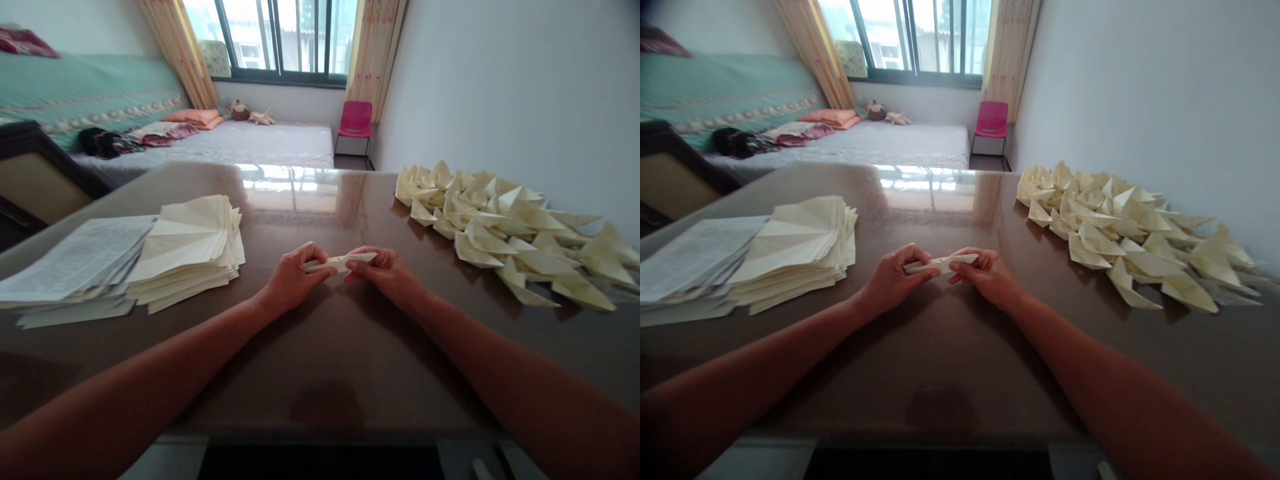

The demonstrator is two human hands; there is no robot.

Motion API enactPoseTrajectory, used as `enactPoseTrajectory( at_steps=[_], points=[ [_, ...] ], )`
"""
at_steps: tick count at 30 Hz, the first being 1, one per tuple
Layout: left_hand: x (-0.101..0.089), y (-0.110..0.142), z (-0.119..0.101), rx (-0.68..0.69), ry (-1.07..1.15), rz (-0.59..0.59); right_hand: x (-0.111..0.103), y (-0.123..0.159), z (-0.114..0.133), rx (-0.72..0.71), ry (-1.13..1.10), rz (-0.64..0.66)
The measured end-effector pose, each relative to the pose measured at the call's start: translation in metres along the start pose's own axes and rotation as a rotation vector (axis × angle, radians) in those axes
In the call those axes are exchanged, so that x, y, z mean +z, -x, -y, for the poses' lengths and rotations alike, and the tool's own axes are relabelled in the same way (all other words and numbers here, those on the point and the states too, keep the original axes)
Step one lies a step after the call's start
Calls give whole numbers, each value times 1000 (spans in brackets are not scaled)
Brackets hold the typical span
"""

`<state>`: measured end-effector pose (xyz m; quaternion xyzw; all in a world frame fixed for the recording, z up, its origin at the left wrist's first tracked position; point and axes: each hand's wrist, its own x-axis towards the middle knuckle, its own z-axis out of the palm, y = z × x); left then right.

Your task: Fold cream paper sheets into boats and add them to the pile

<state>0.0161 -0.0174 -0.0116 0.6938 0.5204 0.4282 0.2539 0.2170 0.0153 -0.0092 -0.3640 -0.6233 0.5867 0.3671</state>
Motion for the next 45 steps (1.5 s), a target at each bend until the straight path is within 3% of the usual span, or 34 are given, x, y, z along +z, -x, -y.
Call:
enactPoseTrajectory(
  at_steps=[10,14,18,24,31,35,45],
  points=[
    [3,3,-4,16,-4,30,2,3,3,-102,68,-4],
    [2,1,2,17,-15,22,-2,2,2,-32,68,23],
    [0,0,9,49,-40,111,-8,-1,-1,4,196,54],
    [-7,0,16,138,-129,169,-17,-5,-4,-163,381,-136],
    [-8,4,12,179,-301,236,-11,-2,-7,-139,396,-58],
    [-7,4,14,197,-304,258,-8,1,-7,-223,511,-86],
    [-7,5,12,303,-297,306,-11,1,-8,-370,708,55]
  ],
)
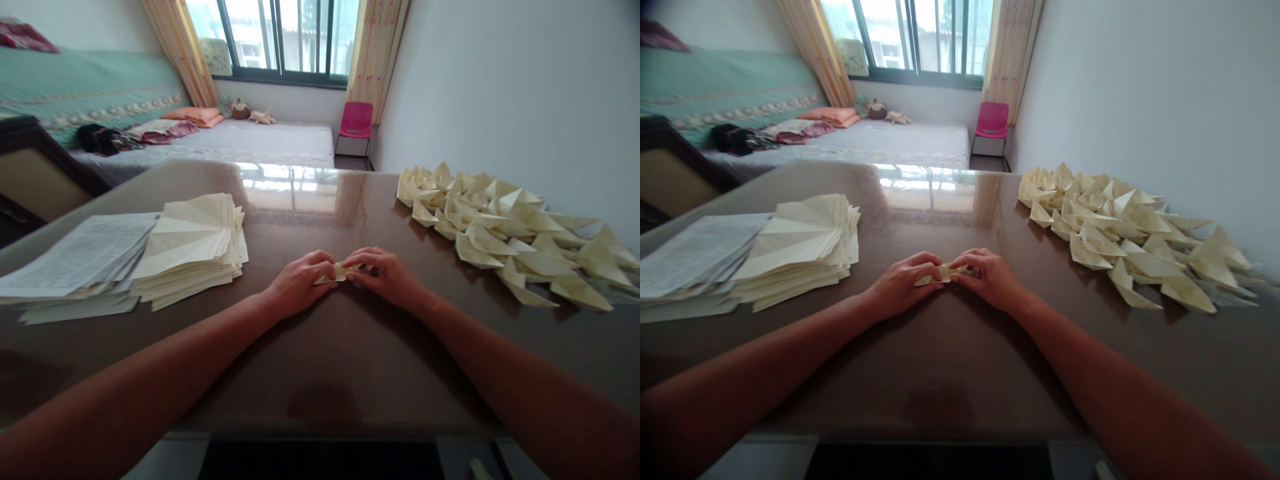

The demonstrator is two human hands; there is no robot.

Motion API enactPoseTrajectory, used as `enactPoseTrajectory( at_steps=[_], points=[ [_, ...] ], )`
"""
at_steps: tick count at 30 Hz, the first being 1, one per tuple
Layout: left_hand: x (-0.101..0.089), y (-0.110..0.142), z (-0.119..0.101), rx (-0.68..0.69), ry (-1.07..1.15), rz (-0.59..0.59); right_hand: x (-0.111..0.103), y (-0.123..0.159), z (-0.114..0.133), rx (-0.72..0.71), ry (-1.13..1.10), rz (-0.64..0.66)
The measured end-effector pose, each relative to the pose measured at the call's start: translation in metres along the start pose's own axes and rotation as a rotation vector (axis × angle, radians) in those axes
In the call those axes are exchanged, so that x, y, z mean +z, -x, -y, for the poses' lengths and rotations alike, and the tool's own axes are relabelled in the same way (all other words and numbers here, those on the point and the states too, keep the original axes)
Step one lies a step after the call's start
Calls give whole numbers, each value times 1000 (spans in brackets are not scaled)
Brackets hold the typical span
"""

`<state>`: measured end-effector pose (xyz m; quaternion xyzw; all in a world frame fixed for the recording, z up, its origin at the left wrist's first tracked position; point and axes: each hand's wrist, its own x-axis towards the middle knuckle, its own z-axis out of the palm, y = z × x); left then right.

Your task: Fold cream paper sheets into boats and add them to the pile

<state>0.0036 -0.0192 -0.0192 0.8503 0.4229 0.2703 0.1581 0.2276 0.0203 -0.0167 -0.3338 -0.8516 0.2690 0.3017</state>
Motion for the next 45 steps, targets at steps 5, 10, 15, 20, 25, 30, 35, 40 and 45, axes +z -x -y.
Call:
enactPoseTrajectory(
  at_steps=[5,10,15,20,25,30,35,40,45],
  points=[
    [1,0,-3,48,9,-2,-2,2,7,-72,174,-26],
    [2,0,0,55,-90,12,-4,0,4,-45,179,-72],
    [0,0,2,75,-170,26,-2,0,3,39,135,-117],
    [0,0,4,108,-197,26,-2,4,4,-8,166,37],
    [2,-2,4,84,-230,42,-5,4,7,-125,293,32],
    [3,-4,7,4,-240,16,-5,1,1,-117,303,37],
    [4,-6,14,-44,-216,-67,1,-1,-10,-76,161,-8],
    [4,-9,20,-110,-118,-210,5,-5,-15,71,238,-186],
    [4,-8,24,-134,-92,-172,-13,-19,-27,145,389,-189]
  ],
)
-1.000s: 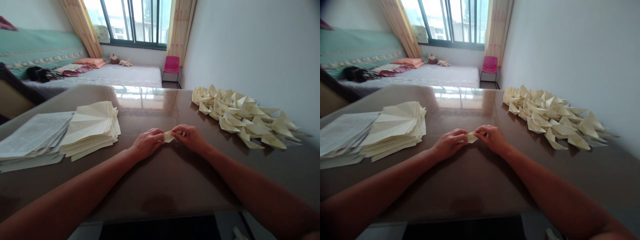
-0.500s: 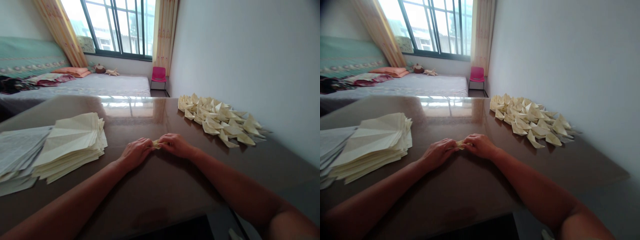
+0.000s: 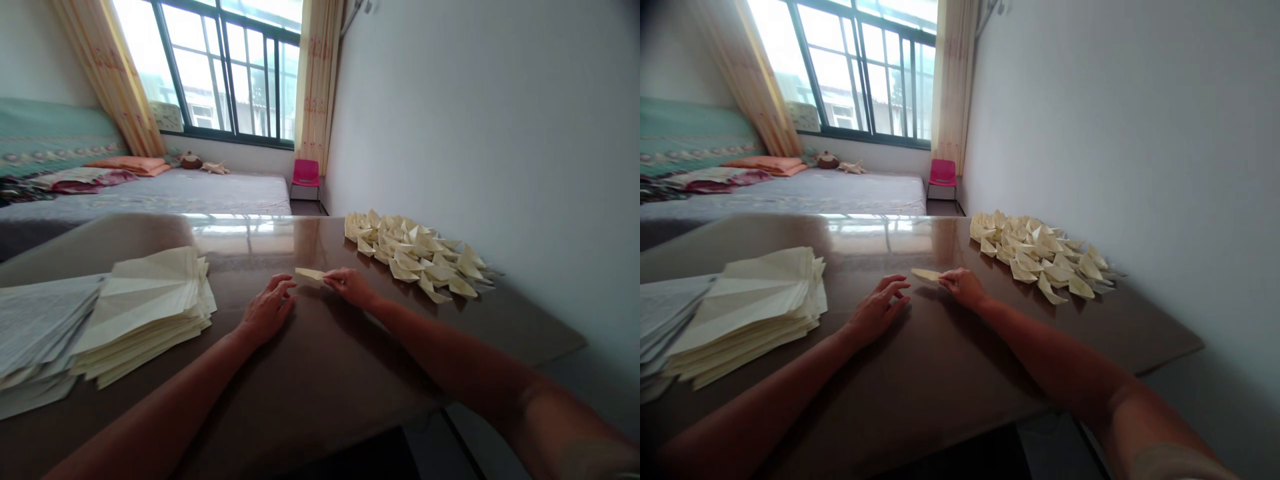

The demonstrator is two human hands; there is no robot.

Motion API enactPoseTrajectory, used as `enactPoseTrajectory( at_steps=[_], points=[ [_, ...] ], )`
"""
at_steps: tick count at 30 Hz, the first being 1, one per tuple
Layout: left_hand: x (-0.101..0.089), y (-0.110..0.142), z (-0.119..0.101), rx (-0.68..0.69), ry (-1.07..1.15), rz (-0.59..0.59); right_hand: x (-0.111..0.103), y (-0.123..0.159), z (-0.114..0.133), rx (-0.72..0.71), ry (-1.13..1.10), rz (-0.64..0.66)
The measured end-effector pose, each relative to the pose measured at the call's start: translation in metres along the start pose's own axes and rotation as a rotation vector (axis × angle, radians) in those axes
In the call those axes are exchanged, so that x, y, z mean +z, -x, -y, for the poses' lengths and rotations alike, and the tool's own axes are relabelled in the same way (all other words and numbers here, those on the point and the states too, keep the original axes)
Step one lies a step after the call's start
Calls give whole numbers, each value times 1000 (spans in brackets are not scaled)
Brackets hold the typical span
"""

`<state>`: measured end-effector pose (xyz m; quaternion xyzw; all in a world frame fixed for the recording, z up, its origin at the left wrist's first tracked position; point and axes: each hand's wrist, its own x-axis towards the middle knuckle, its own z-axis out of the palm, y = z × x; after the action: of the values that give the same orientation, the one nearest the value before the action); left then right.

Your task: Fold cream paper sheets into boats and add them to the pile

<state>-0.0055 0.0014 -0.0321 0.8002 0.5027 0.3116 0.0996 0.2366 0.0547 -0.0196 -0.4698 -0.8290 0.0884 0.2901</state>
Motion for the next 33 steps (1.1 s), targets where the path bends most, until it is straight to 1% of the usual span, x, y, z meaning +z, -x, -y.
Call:
enactPoseTrajectory(
  at_steps=[2,3,5,7,9,10,13,17,19,22,24,26,27,29,33],
  points=[
    [1,1,1,5,-12,24,-13,-12,-13,45,61,-10],
    [1,1,1,10,-20,32,-22,-19,-21,78,101,-36],
    [1,2,2,25,-38,43,-43,-30,-40,159,201,-121],
    [1,2,2,43,-53,45,-65,-39,-60,246,319,-236],
    [1,2,2,64,-63,44,-80,-45,-79,311,418,-319],
    [0,2,2,72,-68,44,-84,-46,-87,331,455,-341],
    [-1,2,1,78,-77,49,-82,-48,-104,354,539,-351],
    [-3,2,-1,83,-74,64,-69,-49,-112,337,600,-294],
    [-3,1,-1,91,-69,64,-68,-50,-111,323,612,-279],
    [-3,1,0,111,-72,66,-74,-49,-103,311,615,-308],
    [-2,1,1,127,-79,70,-78,-44,-94,303,606,-338],
    [-2,0,2,141,-87,69,-75,-37,-81,279,583,-342],
    [-2,0,2,147,-92,66,-71,-32,-73,259,565,-328],
    [-3,0,1,164,-115,64,-55,-23,-56,189,507,-249],
    [-6,5,-8,192,-188,110,-8,-5,-18,-44,346,-22]
  ],
)
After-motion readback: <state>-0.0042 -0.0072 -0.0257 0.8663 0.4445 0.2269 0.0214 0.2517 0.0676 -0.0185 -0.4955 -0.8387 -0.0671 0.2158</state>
